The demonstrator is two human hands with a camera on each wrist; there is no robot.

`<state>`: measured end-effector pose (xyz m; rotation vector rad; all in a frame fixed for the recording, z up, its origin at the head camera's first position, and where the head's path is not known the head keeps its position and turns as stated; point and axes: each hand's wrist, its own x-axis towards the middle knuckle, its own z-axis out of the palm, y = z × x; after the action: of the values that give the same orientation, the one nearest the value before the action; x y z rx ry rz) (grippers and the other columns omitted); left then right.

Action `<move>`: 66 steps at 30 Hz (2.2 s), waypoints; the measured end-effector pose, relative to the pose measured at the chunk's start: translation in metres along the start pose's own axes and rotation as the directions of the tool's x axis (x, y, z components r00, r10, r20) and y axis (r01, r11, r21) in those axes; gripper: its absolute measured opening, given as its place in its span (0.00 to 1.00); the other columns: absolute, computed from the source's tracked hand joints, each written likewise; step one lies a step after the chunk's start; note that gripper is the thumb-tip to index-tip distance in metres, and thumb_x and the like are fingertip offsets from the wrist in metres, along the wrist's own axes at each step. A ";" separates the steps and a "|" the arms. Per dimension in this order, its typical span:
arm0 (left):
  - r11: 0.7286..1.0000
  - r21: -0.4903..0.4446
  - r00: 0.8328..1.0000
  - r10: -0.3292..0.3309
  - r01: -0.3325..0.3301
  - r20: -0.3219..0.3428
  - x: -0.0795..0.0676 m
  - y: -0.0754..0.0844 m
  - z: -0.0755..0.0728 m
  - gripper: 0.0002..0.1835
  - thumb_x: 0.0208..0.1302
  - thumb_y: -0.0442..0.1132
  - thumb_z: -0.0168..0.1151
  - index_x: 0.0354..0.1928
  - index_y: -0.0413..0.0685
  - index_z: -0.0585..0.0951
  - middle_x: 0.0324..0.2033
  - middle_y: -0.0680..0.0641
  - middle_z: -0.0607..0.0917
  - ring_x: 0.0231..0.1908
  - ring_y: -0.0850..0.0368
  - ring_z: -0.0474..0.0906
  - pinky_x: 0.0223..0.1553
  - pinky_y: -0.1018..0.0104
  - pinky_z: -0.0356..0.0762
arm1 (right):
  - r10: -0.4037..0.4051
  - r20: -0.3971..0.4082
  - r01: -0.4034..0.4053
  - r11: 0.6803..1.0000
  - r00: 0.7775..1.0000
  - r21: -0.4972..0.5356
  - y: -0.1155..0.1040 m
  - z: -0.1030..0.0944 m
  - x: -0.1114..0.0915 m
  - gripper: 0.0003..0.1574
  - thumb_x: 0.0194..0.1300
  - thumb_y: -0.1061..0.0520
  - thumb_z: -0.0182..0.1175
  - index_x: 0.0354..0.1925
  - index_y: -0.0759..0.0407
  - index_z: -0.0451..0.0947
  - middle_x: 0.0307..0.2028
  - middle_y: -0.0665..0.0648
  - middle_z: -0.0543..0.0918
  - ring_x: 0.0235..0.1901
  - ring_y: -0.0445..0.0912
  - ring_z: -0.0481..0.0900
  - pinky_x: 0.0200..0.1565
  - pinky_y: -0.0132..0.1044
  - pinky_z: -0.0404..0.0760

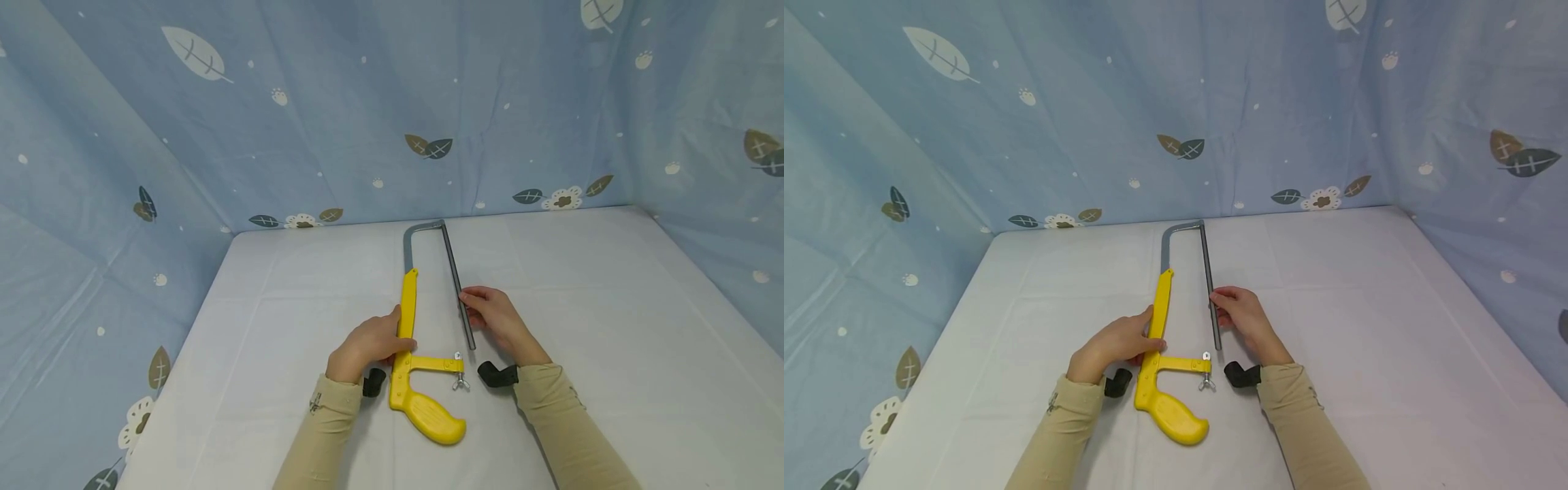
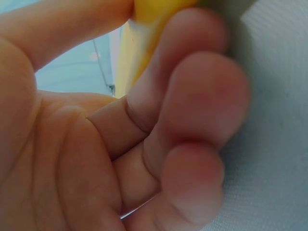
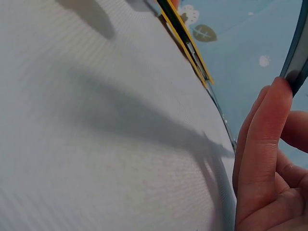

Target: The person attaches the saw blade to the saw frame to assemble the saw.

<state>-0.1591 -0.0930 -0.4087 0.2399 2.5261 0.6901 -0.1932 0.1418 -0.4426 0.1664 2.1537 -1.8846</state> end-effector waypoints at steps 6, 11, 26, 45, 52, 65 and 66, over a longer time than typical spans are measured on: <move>1.000 -0.010 1.000 0.002 -0.002 -0.002 0.000 0.000 0.001 0.45 0.56 0.51 0.59 0.69 0.44 0.48 0.18 0.47 0.74 0.15 0.56 0.71 0.20 0.66 0.68 | -0.005 -0.004 0.005 1.000 1.000 0.003 0.000 0.000 0.000 0.26 0.62 0.50 0.55 0.53 0.65 0.69 0.41 0.59 0.74 0.34 0.45 0.73 0.32 0.31 0.75; 1.000 -0.014 1.000 0.013 -0.013 -0.004 0.000 0.001 0.001 0.44 0.56 0.50 0.58 0.69 0.43 0.48 0.20 0.47 0.74 0.15 0.57 0.72 0.20 0.67 0.69 | -0.003 -0.005 0.003 1.000 1.000 0.010 0.000 0.000 0.000 0.26 0.61 0.51 0.55 0.53 0.65 0.70 0.41 0.58 0.74 0.34 0.44 0.73 0.31 0.31 0.75; 1.000 -0.009 1.000 0.007 -0.007 0.021 0.005 0.001 0.002 0.45 0.57 0.52 0.57 0.69 0.43 0.45 0.18 0.48 0.75 0.14 0.57 0.72 0.20 0.67 0.69 | -0.012 0.034 0.013 0.998 0.999 -0.055 0.001 -0.002 0.002 0.24 0.61 0.51 0.56 0.52 0.63 0.70 0.29 0.57 0.74 0.18 0.42 0.68 0.22 0.31 0.71; 1.000 -0.012 0.998 -0.022 0.023 0.060 0.009 0.005 -0.006 0.45 0.58 0.53 0.55 0.69 0.45 0.43 0.18 0.47 0.76 0.15 0.56 0.73 0.21 0.67 0.69 | 0.010 0.080 0.005 0.981 0.997 -0.191 -0.008 -0.002 0.008 0.23 0.61 0.55 0.56 0.53 0.61 0.70 0.31 0.59 0.76 0.14 0.41 0.66 0.17 0.31 0.69; 1.000 -0.013 0.998 -0.019 0.020 0.057 0.009 0.005 -0.005 0.45 0.58 0.53 0.55 0.69 0.45 0.44 0.17 0.47 0.76 0.15 0.56 0.73 0.21 0.67 0.69 | -0.002 0.086 0.020 0.977 0.996 -0.212 -0.008 0.000 0.008 0.24 0.61 0.56 0.55 0.55 0.62 0.69 0.38 0.61 0.77 0.13 0.40 0.66 0.18 0.31 0.69; 1.000 -0.002 0.998 -0.016 0.016 0.053 0.009 0.006 -0.006 0.45 0.58 0.53 0.55 0.69 0.45 0.43 0.19 0.47 0.76 0.15 0.56 0.73 0.22 0.67 0.69 | -0.034 0.067 0.051 0.962 0.997 -0.267 -0.008 0.001 0.007 0.21 0.61 0.55 0.55 0.53 0.61 0.71 0.31 0.60 0.76 0.12 0.42 0.67 0.18 0.34 0.70; 1.000 0.000 0.998 -0.018 0.018 0.053 0.009 0.006 -0.006 0.45 0.58 0.53 0.55 0.69 0.45 0.43 0.20 0.47 0.75 0.16 0.56 0.72 0.22 0.67 0.69 | -0.037 0.069 0.055 0.961 0.997 -0.270 -0.009 0.000 0.006 0.21 0.62 0.56 0.55 0.53 0.61 0.71 0.30 0.60 0.76 0.12 0.42 0.67 0.18 0.34 0.71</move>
<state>-0.1700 -0.0879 -0.4052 0.2316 2.4745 0.6686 -0.2016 0.1396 -0.4363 0.0004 2.3617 -1.5713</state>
